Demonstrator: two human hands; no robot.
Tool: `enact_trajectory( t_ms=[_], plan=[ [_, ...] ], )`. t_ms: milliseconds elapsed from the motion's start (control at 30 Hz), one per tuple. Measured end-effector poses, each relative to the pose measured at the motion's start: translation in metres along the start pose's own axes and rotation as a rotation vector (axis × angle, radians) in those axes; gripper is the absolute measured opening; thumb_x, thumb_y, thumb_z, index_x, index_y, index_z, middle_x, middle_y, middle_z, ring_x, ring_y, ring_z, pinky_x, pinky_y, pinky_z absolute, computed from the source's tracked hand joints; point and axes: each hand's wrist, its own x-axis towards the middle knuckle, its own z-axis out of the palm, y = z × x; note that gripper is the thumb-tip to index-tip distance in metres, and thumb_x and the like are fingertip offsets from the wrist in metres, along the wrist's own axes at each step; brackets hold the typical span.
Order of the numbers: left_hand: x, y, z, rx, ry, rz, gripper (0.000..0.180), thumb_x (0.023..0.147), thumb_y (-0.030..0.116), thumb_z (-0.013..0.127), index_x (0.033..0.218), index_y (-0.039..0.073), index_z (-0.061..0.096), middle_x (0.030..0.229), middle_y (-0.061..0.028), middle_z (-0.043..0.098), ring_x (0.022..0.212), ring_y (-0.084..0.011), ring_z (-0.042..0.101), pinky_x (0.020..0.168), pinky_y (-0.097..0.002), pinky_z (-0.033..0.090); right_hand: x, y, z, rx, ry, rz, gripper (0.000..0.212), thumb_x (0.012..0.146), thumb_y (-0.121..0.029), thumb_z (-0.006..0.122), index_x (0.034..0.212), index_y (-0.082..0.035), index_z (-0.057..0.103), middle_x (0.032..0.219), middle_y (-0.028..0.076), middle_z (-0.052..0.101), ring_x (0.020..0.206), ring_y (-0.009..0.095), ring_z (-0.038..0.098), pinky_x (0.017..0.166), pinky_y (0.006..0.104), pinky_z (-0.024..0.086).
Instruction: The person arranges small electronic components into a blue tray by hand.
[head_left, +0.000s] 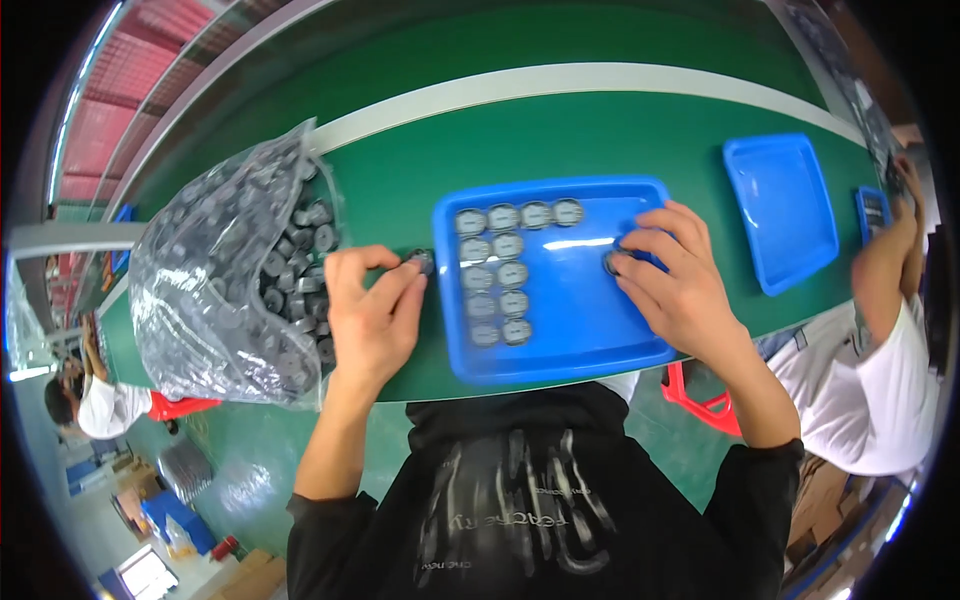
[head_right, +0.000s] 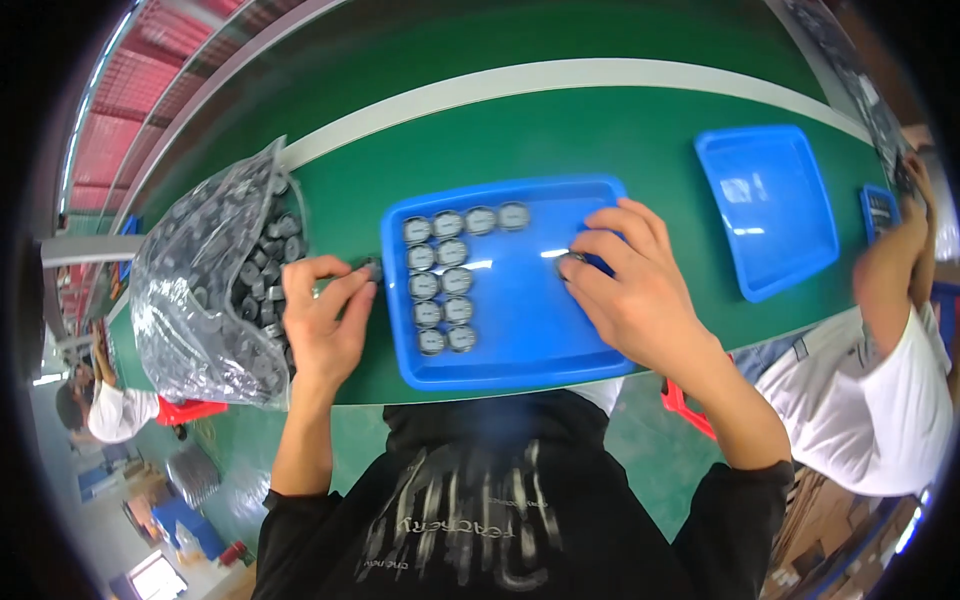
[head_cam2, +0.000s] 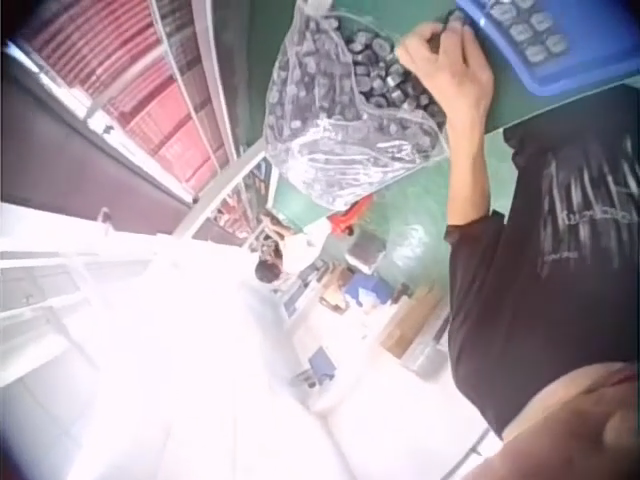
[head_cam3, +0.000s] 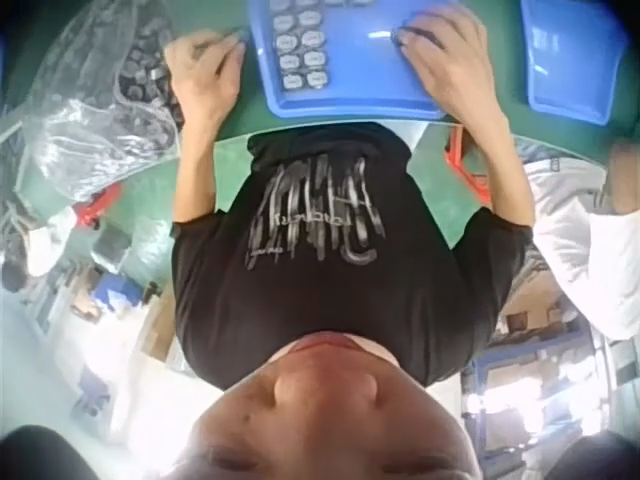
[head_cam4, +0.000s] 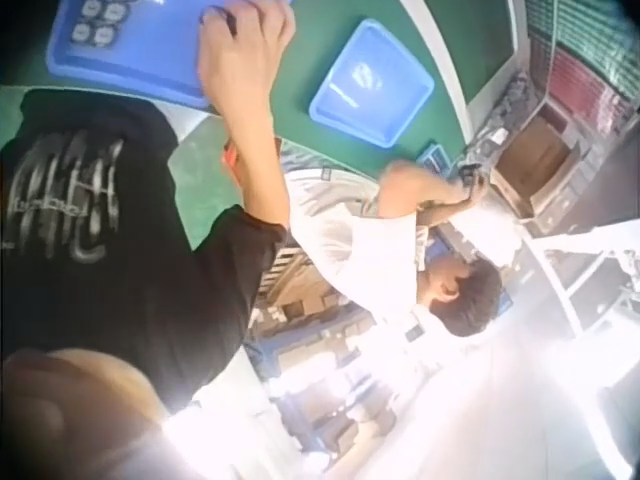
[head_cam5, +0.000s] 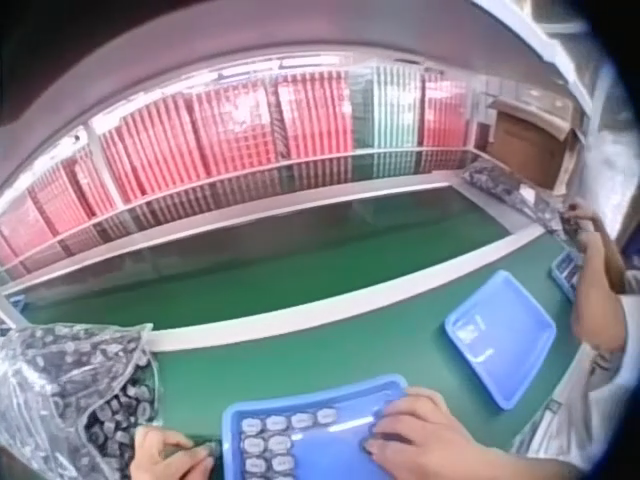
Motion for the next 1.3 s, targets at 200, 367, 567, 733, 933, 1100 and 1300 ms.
enact_trajectory(
  t_ms=[200,367,567,733,933,1100,1300],
  plan=[
    [0.042,0.059,0.034,-0.240,0.034,0.304,0.024,0.070,-0.002,0.081,0.093,0.006,0.076,0.094,-0.0075,0.061,0.086,-0.0285,0.058,0.078,-0.0400,0.049,0.008,0.020,-0.004,-0.155,0.047,0.020,0.017,0.075,-0.005,0.078,0.091,-0.003,0.074,0.113,0.010,0.063,0.121,0.037,0.053,0.103,0.0529,0.046],
    [0.075,0.082,0.090,-0.216,-0.093,0.388,0.020,0.073,0.001,0.080,0.092,0.005,0.076,0.091,-0.0063,0.060,0.088,-0.0273,0.056,0.079,-0.0386,0.046,0.013,0.029,-0.005,-0.181,0.061,0.027,0.017,0.074,-0.004,0.077,0.091,-0.004,0.076,0.117,0.012,0.062,0.121,0.037,0.051,0.101,0.0483,0.046],
    [0.082,0.075,0.101,-0.123,-0.180,0.369,0.017,0.074,0.002,0.078,0.091,0.004,0.077,0.090,-0.0061,0.060,0.091,-0.0264,0.055,0.081,-0.0392,0.046,0.017,0.035,0.002,-0.145,0.076,0.051,0.017,0.073,-0.005,0.078,0.091,-0.004,0.077,0.116,0.011,0.061,0.121,0.037,0.050,0.102,0.0470,0.045],
    [0.088,0.075,0.101,-0.089,-0.178,0.356,0.017,0.074,0.003,0.079,0.091,0.004,0.077,0.090,-0.0060,0.060,0.091,-0.0266,0.055,0.082,-0.0384,0.046,0.022,0.036,0.005,-0.145,0.049,0.027,0.017,0.074,-0.005,0.078,0.090,-0.004,0.077,0.118,0.011,0.060,0.122,0.037,0.049,0.102,0.0467,0.045],
    [0.077,0.046,0.057,-0.180,-0.056,0.199,0.024,0.075,0.009,0.081,0.098,0.009,0.076,0.097,-0.0078,0.062,0.101,-0.0303,0.057,0.088,-0.0409,0.049,0.023,0.035,-0.008,-0.074,0.034,0.055,0.026,0.074,-0.004,0.080,0.099,-0.004,0.074,0.124,0.012,0.059,0.124,0.038,0.048,0.104,0.0479,0.044],
    [0.037,-0.027,-0.035,0.047,0.068,-0.290,0.018,0.083,0.007,0.076,0.101,0.005,0.075,0.099,-0.0131,0.070,0.099,-0.0341,0.063,0.085,-0.0431,0.053,0.052,0.014,-0.026,-0.002,0.139,0.021,0.029,0.076,-0.002,0.078,0.104,-0.003,0.070,0.120,0.013,0.062,0.116,0.039,0.054,0.100,0.0478,0.047],
    [0.010,-0.065,-0.045,0.232,-0.062,-0.320,0.033,0.083,0.008,0.072,0.114,0.001,0.069,0.105,-0.0217,0.066,0.104,-0.0397,0.061,0.095,-0.0483,0.048,0.147,-0.048,0.036,0.299,-0.076,-0.378,0.035,0.082,-0.009,0.075,0.115,-0.005,0.067,0.119,0.012,0.064,0.110,0.034,0.061,0.096,0.0443,0.051]
  ],
)
